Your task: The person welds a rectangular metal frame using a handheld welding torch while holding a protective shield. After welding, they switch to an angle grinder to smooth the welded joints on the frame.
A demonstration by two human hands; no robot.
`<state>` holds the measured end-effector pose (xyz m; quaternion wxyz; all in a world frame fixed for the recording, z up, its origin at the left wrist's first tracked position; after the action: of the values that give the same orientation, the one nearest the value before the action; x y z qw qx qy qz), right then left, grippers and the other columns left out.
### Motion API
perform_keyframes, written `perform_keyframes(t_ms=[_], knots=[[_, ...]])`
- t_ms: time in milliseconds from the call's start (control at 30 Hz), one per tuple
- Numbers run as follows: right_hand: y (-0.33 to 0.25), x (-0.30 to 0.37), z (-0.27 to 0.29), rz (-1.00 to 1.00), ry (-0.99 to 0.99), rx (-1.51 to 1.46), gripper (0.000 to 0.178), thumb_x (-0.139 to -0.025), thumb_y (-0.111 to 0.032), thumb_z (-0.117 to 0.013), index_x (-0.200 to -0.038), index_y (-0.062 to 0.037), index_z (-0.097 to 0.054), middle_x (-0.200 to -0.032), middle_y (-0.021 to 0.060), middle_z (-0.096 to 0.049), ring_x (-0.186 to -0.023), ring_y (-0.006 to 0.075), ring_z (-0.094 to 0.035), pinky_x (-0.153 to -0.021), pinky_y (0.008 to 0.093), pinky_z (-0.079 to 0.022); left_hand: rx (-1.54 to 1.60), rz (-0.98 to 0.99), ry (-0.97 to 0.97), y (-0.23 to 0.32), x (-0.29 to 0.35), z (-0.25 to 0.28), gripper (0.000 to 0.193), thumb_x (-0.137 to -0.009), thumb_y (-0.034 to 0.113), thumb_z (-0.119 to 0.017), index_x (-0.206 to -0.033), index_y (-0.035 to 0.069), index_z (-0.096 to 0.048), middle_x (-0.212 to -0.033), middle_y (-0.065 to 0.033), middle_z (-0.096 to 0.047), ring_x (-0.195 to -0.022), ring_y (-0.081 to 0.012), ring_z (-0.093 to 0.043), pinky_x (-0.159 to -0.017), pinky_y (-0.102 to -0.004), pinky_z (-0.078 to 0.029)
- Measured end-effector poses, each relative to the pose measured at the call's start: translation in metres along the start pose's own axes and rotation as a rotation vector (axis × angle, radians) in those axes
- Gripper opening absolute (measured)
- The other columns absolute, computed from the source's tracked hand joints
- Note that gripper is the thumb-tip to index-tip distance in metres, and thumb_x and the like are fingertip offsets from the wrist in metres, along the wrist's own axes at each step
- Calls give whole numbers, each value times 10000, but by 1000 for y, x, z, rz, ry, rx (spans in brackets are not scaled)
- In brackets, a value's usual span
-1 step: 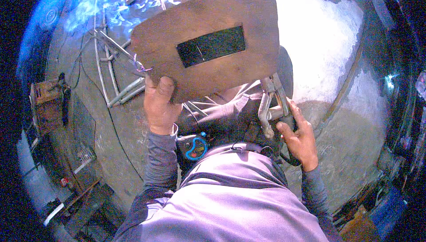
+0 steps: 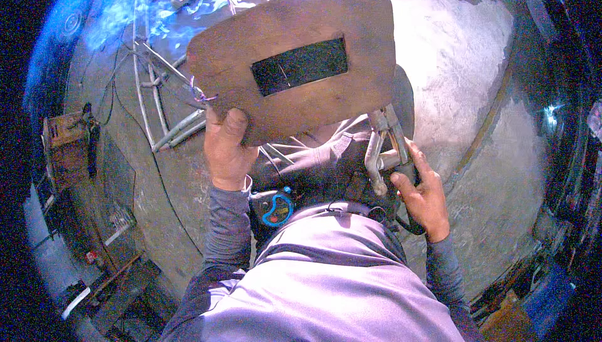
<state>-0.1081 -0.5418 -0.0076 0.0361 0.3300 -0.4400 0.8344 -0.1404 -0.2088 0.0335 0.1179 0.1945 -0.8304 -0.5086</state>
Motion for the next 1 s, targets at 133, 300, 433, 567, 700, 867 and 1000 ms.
perform_keyframes(t_ms=[133,300,433,567,700,867,1000], knots=[[-12,-4,4,135,49,137,620,-860,-109,-646,-1441,-33,-443,-1415,186,-536,-1187,235,-574,-848,334,-534,-290,-97,1,9,-6,2,482,-1009,280,-568,-1343,-52,-463,-1313,-144,-559,-1145,-239,-588,-960,-344,-484],[-7,-6,0,75,-26,8,606,-873,-121,-653,-1442,-60,-455,-1335,142,-591,-988,173,-618,-708,297,-551,-448,-140,-15,10,-6,4,487,-1004,283,-576,-1355,-33,-459,-1314,-143,-557,-1144,-244,-592,-951,-343,-494],[-10,-7,-2,99,-25,-58,596,-880,-136,-661,-1441,-86,-466,-1205,94,-641,-816,121,-600,-619,266,-531,-102,-25,4,-2,-6,9,541,-983,290,-609,-1410,23,-409,-1323,-138,-552,-1163,-267,-589,-961,-366,-508],[-8,-8,-5,91,-33,-107,646,-883,-178,-663,-1469,-61,-418,-1028,60,-617,-686,104,-567,-576,262,-495,60,36,14,-10,-6,8,608,-962,296,-638,-1448,62,-358,-1337,-122,-544,-1188,-270,-581,-980,-400,-511],[-9,-7,-3,96,-21,-61,596,-880,-145,-663,-1440,-86,-467,-1238,69,-636,-792,118,-596,-610,267,-527,69,18,-15,-11,-8,7,608,-965,308,-631,-1450,66,-356,-1343,-112,-543,-1199,-263,-576,-994,-416,-504],[-10,-9,-4,102,-16,-29,605,-870,-118,-651,-1443,-83,-464,-1250,81,-634,-787,116,-597,-615,274,-529,27,24,-12,-10,-7,7,606,-970,318,-623,-1448,54,-359,-1353,-113,-536,-1197,-259,-574,-988,-410,-503],[-4,-10,-7,86,-32,-61,615,-860,-90,-635,-1447,-60,-454,-1267,112,-627,-796,122,-603,-630,271,-527,-9,7,-7,-9,-7,10,586,-977,308,-615,-1427,18,-375,-1364,-112,-527,-1195,-254,-572,-979,-391,-500]])
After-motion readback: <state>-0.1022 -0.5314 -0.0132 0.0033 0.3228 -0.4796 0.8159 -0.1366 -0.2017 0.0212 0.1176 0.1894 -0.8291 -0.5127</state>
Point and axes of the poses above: each hand's wrist, its own x-axis away from the middle knuckle, its own z-axis out of the back of the hand, y = z × x, the point moved 10 cm from there along -x, towards the middle knuckle
